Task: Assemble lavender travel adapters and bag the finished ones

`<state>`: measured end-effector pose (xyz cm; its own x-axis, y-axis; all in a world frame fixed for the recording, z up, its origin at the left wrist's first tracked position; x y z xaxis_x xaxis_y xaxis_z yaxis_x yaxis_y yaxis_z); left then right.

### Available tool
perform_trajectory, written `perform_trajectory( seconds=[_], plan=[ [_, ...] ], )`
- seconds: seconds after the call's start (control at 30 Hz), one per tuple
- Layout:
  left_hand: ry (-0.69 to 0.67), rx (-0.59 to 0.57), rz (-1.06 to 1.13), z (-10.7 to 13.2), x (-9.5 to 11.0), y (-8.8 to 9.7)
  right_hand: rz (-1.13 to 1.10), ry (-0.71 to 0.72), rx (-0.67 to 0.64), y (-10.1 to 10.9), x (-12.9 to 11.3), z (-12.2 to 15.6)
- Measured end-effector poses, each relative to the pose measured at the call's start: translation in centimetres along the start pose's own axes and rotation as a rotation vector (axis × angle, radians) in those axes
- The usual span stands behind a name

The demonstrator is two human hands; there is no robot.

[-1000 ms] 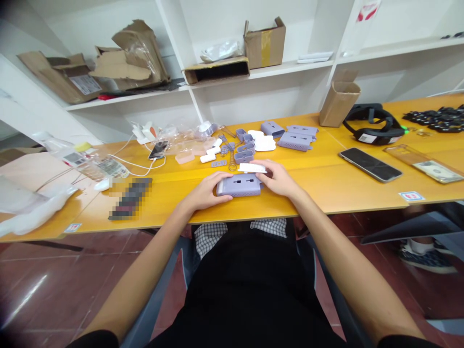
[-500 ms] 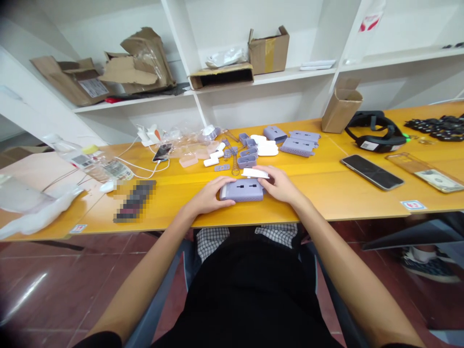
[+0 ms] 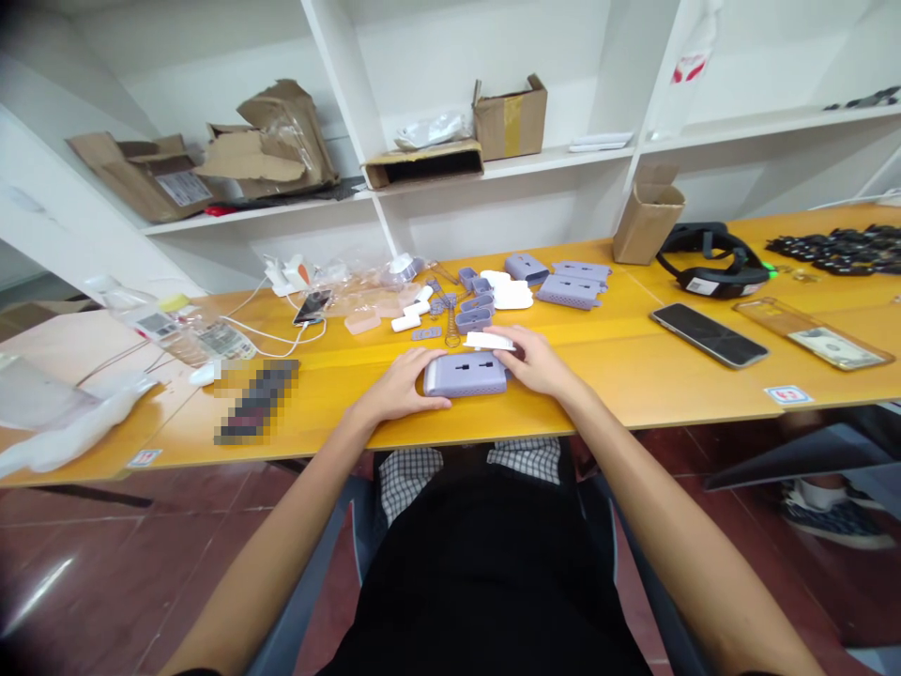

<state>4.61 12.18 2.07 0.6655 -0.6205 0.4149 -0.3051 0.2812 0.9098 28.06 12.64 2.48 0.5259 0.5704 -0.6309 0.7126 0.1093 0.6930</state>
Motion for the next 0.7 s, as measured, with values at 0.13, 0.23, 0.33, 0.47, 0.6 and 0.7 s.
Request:
perform_trajectory(
  seconds=[0.13, 0.23, 0.33, 0.47, 0.6, 0.7],
  plan=[
    [-0.018, 0.01, -0.006, 0.09, 0.18, 0.09, -0.025, 0.034, 0.017, 0.03, 0.12, -0.09],
    [-0.066, 0.035, 0.022, 0.26, 0.58, 0.34, -0.048, 0.068, 0.048, 0.06, 0.39, -0.14],
    [-0.101, 0.059, 0.051, 0.37, 0.88, 0.58, -0.063, 0.08, 0.058, -0.02, 0.6, -0.15],
    [-0.103, 0.065, 0.055, 0.29, 0.89, 0.59, -0.064, 0.087, 0.063, -0.01, 0.39, -0.11],
    [-0.095, 0.063, 0.053, 0.19, 0.77, 0.5, -0.062, 0.075, 0.088, 0.18, 0.21, -0.07],
    [-0.094, 0.062, 0.054, 0.17, 0.68, 0.42, -0.047, 0.081, 0.12, 0.38, 0.07, 0.0]
  ],
)
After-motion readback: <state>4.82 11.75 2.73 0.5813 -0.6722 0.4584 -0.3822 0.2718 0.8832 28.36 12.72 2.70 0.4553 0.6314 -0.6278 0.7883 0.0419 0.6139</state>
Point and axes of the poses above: each hand's wrist, its own z-axis away from the middle knuckle, its own y-axis out of the back of the hand, x = y × z, the point moved 8 cm from there along -z, towards the middle knuckle, and after that the axes turned 11 degrees about -x, right-handed, at the moved point
